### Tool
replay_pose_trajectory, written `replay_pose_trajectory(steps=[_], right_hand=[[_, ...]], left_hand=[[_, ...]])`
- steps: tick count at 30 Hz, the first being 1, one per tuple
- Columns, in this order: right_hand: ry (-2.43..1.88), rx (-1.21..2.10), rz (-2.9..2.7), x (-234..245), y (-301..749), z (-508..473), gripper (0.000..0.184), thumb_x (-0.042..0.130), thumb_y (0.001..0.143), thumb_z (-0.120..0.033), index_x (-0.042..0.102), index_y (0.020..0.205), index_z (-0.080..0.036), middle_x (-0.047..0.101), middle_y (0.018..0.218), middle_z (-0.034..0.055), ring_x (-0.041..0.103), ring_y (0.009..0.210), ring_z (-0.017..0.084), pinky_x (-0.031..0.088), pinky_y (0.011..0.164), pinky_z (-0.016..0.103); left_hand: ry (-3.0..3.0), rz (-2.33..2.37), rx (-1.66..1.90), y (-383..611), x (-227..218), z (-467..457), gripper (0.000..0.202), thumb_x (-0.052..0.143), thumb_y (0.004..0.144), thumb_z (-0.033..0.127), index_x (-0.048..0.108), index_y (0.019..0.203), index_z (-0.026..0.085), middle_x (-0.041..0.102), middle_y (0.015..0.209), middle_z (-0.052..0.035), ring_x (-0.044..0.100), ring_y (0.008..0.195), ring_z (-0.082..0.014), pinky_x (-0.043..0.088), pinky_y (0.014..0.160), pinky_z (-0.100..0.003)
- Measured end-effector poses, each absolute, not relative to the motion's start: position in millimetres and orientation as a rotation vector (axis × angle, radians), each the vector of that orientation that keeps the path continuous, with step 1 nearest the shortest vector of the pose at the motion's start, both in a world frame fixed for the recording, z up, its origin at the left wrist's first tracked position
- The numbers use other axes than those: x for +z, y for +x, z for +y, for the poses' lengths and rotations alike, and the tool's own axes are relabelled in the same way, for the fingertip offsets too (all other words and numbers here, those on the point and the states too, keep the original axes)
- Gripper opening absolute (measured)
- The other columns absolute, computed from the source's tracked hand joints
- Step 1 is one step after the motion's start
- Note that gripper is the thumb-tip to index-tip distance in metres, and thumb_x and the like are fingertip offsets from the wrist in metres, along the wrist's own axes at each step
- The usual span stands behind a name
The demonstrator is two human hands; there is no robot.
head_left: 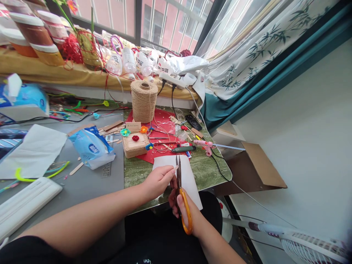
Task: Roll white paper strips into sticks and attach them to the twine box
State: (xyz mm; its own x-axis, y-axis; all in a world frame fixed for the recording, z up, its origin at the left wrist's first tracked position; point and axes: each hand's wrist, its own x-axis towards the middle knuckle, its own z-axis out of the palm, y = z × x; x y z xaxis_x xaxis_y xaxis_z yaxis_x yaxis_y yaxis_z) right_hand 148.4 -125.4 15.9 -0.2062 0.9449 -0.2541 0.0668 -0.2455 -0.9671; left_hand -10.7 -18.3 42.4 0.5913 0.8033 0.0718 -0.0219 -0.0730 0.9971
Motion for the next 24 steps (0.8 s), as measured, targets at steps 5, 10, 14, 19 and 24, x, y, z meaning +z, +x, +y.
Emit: replay_pose_trajectory(steps=[5, 10, 14, 19, 24], right_hand=[[-1.311, 1.57, -1.26, 17.3, 150.1, -125.9, 0.043, 0.038, 0.101, -0.066, 0.045, 0.106, -0.024, 0.046, 0.08, -0.0019, 0.034, 0.054, 0.01, 0.031, 0.047, 0.024], [-1.316, 1.575, -1.287, 12.2, 153.8, -126.2, 0.042, 0.038, 0.101, -0.064, 0.045, 0.105, -0.023, 0.047, 0.082, -0.0012, 0.036, 0.055, 0.009, 0.032, 0.047, 0.024], [-1.325, 1.579, -1.309, 10.5, 156.0, -126.7, 0.042, 0.039, 0.101, -0.064, 0.047, 0.108, -0.023, 0.047, 0.083, -0.0009, 0.038, 0.055, 0.01, 0.034, 0.047, 0.024], [-1.386, 1.593, -1.279, 17.0, 155.2, -126.7, 0.045, 0.041, 0.099, -0.067, 0.047, 0.106, -0.023, 0.044, 0.079, -0.0024, 0.037, 0.055, 0.009, 0.032, 0.048, 0.024], [-1.442, 1.612, -1.197, 17.2, 152.1, -125.3, 0.046, 0.046, 0.096, -0.07, 0.046, 0.1, -0.024, 0.042, 0.072, -0.0048, 0.035, 0.053, 0.009, 0.029, 0.044, 0.021]], left_hand=[[1.473, 0.678, 0.78, -10.2, 41.1, -18.6, 0.046, 0.039, 0.105, 0.041, 0.063, 0.074, 0.018, 0.07, 0.072, -0.0028, 0.064, 0.071, -0.0153, 0.051, 0.072, -0.028], [1.462, 0.679, 0.782, -10.7, 41.5, -18.7, 0.046, 0.039, 0.105, 0.04, 0.063, 0.073, 0.018, 0.071, 0.072, -0.0028, 0.064, 0.071, -0.0152, 0.051, 0.073, -0.028], [1.485, 0.687, 0.758, -10.9, 42.7, -17.1, 0.046, 0.039, 0.105, 0.04, 0.063, 0.072, 0.018, 0.071, 0.07, -0.0022, 0.064, 0.07, -0.015, 0.05, 0.073, -0.027], [1.483, 0.691, 0.742, -10.3, 42.4, -14.2, 0.05, 0.038, 0.105, 0.041, 0.065, 0.071, 0.017, 0.073, 0.07, -0.0026, 0.066, 0.07, -0.0154, 0.051, 0.075, -0.028], [1.463, 0.709, 0.712, -10.5, 45.4, -12.5, 0.05, 0.039, 0.104, 0.04, 0.066, 0.069, 0.017, 0.074, 0.069, -0.003, 0.065, 0.066, -0.0144, 0.048, 0.071, -0.027]])
